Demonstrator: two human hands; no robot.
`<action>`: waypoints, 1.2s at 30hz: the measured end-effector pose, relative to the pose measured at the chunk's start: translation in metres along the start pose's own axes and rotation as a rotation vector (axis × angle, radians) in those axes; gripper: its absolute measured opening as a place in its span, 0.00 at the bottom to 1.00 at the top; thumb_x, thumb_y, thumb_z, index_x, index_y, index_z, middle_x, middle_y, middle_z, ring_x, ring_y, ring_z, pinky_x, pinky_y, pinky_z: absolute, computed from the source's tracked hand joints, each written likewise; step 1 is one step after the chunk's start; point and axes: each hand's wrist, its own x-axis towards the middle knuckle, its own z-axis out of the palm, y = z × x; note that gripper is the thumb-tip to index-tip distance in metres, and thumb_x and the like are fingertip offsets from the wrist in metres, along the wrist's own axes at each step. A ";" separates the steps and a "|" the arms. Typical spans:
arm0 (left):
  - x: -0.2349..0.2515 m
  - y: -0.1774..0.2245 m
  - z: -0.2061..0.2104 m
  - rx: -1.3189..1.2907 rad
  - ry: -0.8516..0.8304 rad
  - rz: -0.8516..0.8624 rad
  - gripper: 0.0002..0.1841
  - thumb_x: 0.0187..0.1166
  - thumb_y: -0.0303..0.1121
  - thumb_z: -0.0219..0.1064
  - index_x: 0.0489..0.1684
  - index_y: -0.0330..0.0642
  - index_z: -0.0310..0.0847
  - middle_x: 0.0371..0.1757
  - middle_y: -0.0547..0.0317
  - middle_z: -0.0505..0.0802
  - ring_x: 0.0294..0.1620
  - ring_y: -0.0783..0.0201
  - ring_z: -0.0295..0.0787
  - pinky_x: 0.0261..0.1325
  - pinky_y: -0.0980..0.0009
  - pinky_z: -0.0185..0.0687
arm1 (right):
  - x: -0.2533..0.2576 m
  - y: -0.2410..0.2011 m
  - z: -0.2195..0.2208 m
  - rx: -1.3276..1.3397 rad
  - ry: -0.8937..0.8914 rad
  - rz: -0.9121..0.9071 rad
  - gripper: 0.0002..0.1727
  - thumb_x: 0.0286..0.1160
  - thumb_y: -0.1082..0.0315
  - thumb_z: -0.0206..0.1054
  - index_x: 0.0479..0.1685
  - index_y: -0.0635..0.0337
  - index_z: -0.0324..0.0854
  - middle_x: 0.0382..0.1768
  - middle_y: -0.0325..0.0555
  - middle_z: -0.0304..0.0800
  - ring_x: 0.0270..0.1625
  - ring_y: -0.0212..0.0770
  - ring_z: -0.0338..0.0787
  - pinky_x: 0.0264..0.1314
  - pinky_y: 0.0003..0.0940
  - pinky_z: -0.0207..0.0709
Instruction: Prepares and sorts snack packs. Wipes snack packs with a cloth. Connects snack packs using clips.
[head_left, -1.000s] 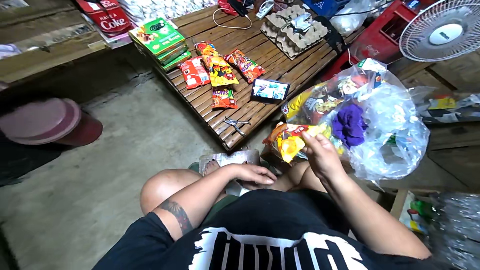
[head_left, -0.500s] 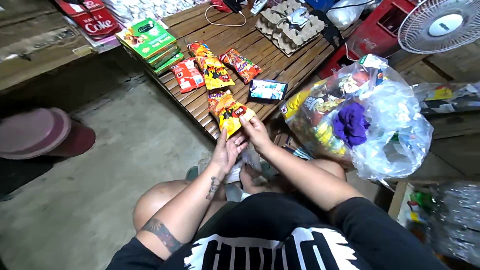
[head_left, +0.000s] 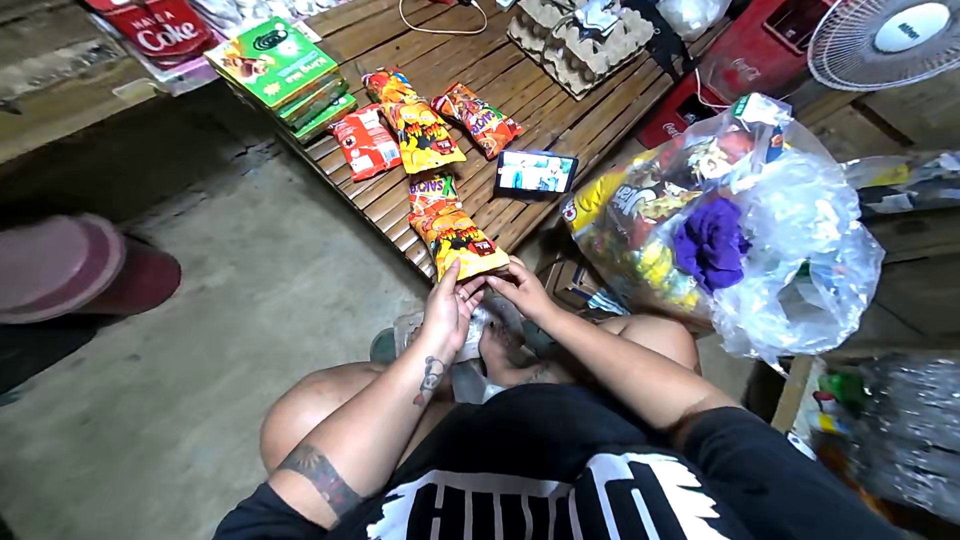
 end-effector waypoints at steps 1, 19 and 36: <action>-0.001 0.000 0.000 0.005 0.002 0.002 0.23 0.93 0.45 0.52 0.78 0.41 0.66 0.60 0.46 0.88 0.55 0.57 0.90 0.58 0.63 0.85 | 0.000 0.004 -0.002 -0.032 -0.003 0.016 0.15 0.75 0.68 0.70 0.53 0.72 0.87 0.66 0.60 0.83 0.70 0.44 0.83 0.73 0.38 0.78; -0.001 0.000 0.000 0.040 0.003 -0.058 0.21 0.92 0.44 0.54 0.73 0.38 0.67 0.49 0.45 0.92 0.43 0.59 0.93 0.47 0.67 0.88 | 0.030 -0.012 0.035 -1.036 -0.518 0.278 0.23 0.88 0.59 0.54 0.73 0.57 0.83 0.74 0.55 0.84 0.88 0.57 0.67 0.94 0.61 0.19; 0.002 0.001 -0.003 0.049 -0.011 -0.073 0.22 0.90 0.43 0.57 0.77 0.44 0.65 0.50 0.45 0.92 0.41 0.58 0.93 0.41 0.69 0.87 | 0.046 0.022 0.023 -0.999 -0.236 0.053 0.28 0.83 0.57 0.63 0.83 0.47 0.74 0.88 0.48 0.67 0.92 0.54 0.56 0.93 0.63 0.40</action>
